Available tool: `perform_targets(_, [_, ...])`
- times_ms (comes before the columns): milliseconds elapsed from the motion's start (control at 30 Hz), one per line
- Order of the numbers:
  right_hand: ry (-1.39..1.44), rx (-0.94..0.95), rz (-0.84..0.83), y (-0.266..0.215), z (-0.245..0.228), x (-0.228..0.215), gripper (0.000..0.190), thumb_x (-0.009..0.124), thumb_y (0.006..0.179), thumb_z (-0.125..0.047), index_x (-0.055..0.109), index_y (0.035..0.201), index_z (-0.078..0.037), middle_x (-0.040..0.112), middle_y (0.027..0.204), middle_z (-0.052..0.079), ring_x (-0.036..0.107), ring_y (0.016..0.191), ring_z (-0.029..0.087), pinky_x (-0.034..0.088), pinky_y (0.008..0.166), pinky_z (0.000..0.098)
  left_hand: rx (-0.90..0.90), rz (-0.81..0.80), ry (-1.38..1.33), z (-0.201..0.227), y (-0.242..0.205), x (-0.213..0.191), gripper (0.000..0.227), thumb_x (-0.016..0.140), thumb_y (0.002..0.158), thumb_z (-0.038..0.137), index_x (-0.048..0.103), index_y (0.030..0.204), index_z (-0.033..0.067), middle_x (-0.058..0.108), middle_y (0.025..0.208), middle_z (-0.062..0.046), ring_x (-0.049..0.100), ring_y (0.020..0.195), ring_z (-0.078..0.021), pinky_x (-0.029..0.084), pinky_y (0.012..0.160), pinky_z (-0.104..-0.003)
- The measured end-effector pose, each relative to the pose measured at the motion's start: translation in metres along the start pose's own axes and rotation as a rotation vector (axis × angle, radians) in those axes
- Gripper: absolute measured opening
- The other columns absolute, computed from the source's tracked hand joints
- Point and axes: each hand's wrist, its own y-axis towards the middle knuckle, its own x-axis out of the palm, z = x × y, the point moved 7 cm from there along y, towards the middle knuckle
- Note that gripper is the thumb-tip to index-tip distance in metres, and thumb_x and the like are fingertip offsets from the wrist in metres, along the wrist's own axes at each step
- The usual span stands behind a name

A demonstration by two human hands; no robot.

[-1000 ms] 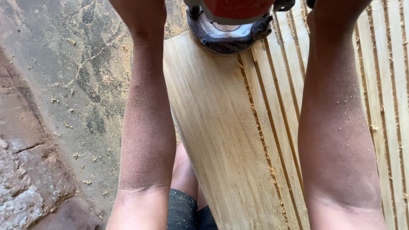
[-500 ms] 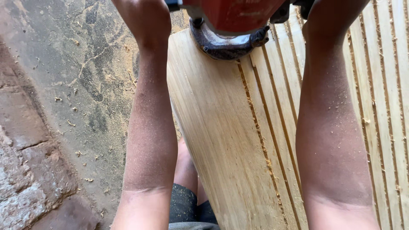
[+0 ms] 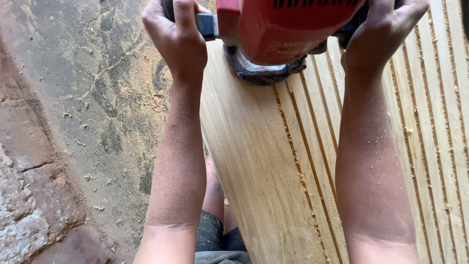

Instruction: The person uses a red electric router to cut parallel grooves into a large wooden board. The person guides the tool along the board's surface, creating evenly spaced channels while sawdust accumulates on the floor.

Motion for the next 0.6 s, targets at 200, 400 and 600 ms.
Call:
perform_targets(200, [0.292,0.084,0.034,-0.022,0.007,-0.015,0.039,0.066,0.109,-0.027,0.048,0.124,0.004,0.051,0.125,0.016,0.056,0.117,0.024,0.050,0.111,0.0423,-0.142,0.032,-0.099,0.005,-0.022,-0.001,0.035,0.057,0.106,0.023,0.059,0.078,0.0026,0.067,0.067,-0.006,0.066,0.062,-0.0122,0.052,0.060,-0.030])
perform_targets(400, [0.143,-0.021,0.065,-0.036,-0.011,-0.034,0.027,0.065,0.112,-0.019,0.051,0.117,0.004,0.058,0.115,0.016,0.059,0.105,0.020,0.050,0.101,0.0374,-0.114,0.067,-0.028,0.019,-0.051,-0.004,0.040,0.059,0.106,0.028,0.056,0.073,0.0061,0.058,0.063,-0.001,0.061,0.057,-0.0096,0.050,0.057,-0.028])
perform_targets(600, [0.383,0.096,0.028,-0.051,-0.018,-0.042,0.026,0.066,0.109,-0.018,0.049,0.109,0.001,0.063,0.094,0.009,0.063,0.082,0.014,0.060,0.076,0.0305,-0.089,0.080,0.005,0.025,-0.067,-0.008,0.041,0.059,0.106,0.029,0.056,0.072,0.0061,0.054,0.063,0.000,0.054,0.057,-0.0087,0.043,0.056,-0.029])
